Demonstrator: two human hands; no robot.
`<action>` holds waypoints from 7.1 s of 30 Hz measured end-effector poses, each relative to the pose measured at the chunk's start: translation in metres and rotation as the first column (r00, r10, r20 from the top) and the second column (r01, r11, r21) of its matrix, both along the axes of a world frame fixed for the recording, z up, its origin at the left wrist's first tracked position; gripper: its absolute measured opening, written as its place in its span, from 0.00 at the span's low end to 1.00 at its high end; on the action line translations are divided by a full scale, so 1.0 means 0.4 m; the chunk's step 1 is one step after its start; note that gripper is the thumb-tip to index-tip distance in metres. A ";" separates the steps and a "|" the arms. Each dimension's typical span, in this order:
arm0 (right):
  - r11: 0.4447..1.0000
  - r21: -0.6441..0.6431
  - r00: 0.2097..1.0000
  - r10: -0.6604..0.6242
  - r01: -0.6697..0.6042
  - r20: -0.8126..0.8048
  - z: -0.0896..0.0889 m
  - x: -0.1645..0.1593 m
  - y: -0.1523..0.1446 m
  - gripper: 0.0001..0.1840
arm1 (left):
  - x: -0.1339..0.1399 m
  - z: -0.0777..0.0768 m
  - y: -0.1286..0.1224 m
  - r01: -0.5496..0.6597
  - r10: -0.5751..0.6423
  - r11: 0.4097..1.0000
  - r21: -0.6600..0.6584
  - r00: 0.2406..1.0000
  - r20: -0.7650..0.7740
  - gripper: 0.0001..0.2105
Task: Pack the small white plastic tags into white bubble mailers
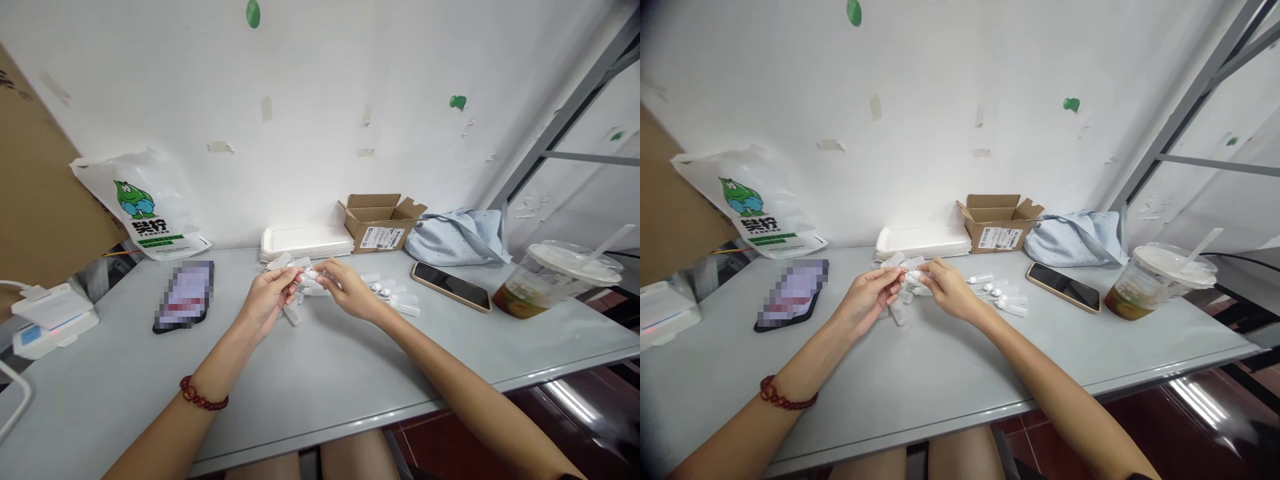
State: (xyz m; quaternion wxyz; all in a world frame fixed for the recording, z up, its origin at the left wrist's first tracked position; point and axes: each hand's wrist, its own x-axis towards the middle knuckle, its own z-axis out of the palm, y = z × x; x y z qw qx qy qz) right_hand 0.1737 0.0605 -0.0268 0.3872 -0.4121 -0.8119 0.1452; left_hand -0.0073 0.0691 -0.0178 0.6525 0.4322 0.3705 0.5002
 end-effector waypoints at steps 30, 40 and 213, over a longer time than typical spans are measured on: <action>1.000 0.019 1.000 0.008 -0.008 -0.022 0.001 -0.006 -0.001 0.11 | 0.002 -0.003 0.001 0.001 -0.001 1.000 -0.007 0.999 0.039 0.13; 0.992 0.127 1.000 -0.023 0.022 0.007 -0.026 -0.019 0.000 0.09 | 0.008 -0.020 -0.012 -0.094 0.221 0.925 0.368 0.921 -0.320 0.13; 0.951 -0.022 0.849 -0.264 0.307 0.457 0.053 0.152 0.037 0.16 | -0.102 -0.042 0.086 -0.313 0.457 0.876 0.366 0.780 -0.427 0.11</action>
